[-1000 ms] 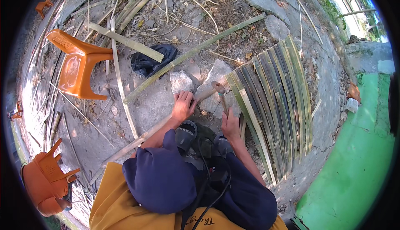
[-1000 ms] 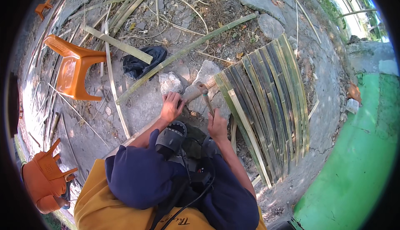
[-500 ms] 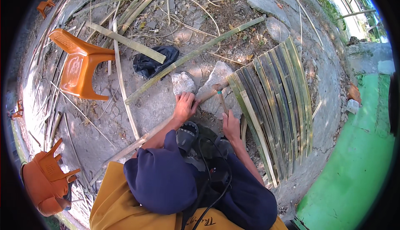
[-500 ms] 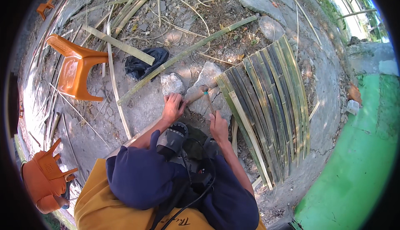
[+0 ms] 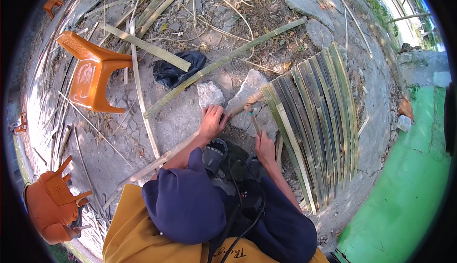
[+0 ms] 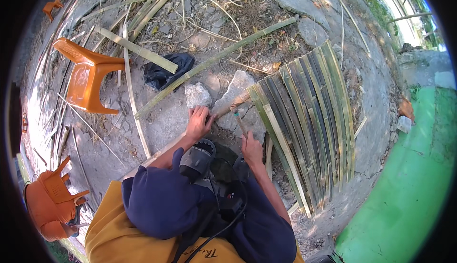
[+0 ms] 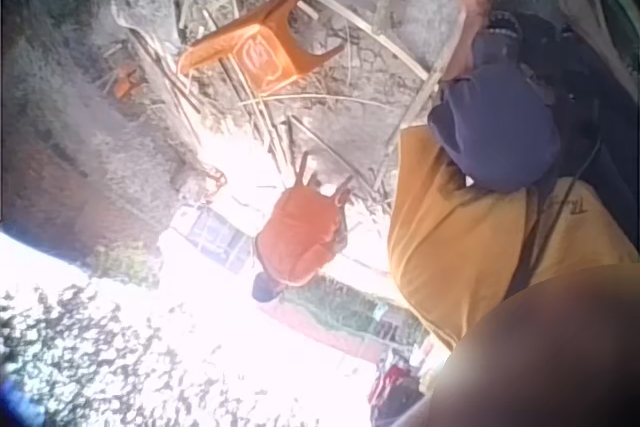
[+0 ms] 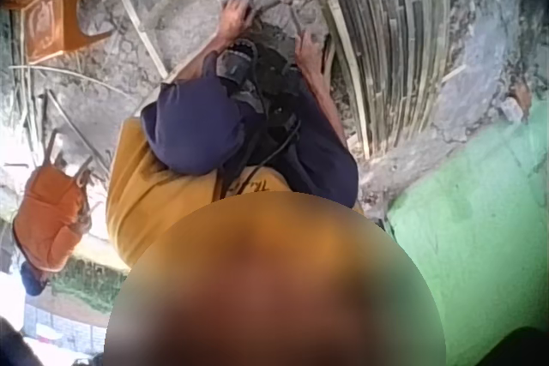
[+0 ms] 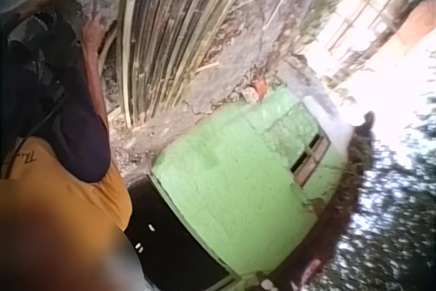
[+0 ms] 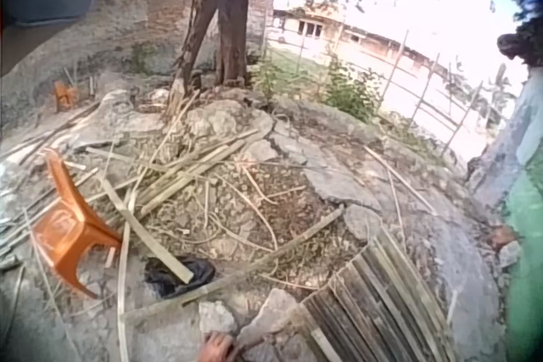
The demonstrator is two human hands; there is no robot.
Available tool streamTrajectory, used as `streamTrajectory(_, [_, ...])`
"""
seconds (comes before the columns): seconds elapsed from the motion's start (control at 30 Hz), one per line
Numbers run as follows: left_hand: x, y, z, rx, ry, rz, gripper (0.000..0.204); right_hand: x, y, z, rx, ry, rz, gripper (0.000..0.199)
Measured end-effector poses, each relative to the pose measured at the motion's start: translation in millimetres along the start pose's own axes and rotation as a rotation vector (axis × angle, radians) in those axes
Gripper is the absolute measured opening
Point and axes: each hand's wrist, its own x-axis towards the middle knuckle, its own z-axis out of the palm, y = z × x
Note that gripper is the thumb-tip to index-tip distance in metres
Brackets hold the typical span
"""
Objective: The person splits bamboo strips with a knife and hammers small pins into bamboo slats positioned on a log.
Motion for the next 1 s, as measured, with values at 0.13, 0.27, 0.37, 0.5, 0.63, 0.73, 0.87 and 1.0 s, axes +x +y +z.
streamTrajectory(0.13, [-5,0,-1,0.018,-0.046,-0.028,0.025,-9,-1,1,0.129,0.028,0.014,0.033])
streamTrajectory(0.27, [-3,1,-2,0.048,-0.046,-0.028,0.025,-4,-15,-17,0.178,-0.013,0.038,0.033])
streamTrajectory(0.37, [-2,2,-1,0.035,-0.054,-0.029,0.025,6,-36,-42,0.204,0.082,-0.028,0.032])
streamTrajectory(0.5, [-3,0,-5,0.059,-0.056,-0.029,0.023,10,-60,-67,0.378,0.247,-0.172,0.028])
streamTrajectory(0.63, [-2,0,-5,0.025,-0.061,-0.023,0.022,4,-41,-47,0.465,0.315,-0.236,0.029])
streamTrajectory(0.73, [-2,-1,-1,0.016,-0.041,-0.004,0.023,6,-11,-11,0.006,0.045,-0.064,0.031])
streamTrajectory(0.87, [3,-3,-1,0.013,-0.032,-0.011,0.024,4,-15,-2,0.008,-0.048,-0.047,0.031])
streamTrajectory(1.0, [-2,0,-3,0.014,-0.007,0.006,0.024,-2,-17,-1,0.134,-0.010,-0.041,0.032])
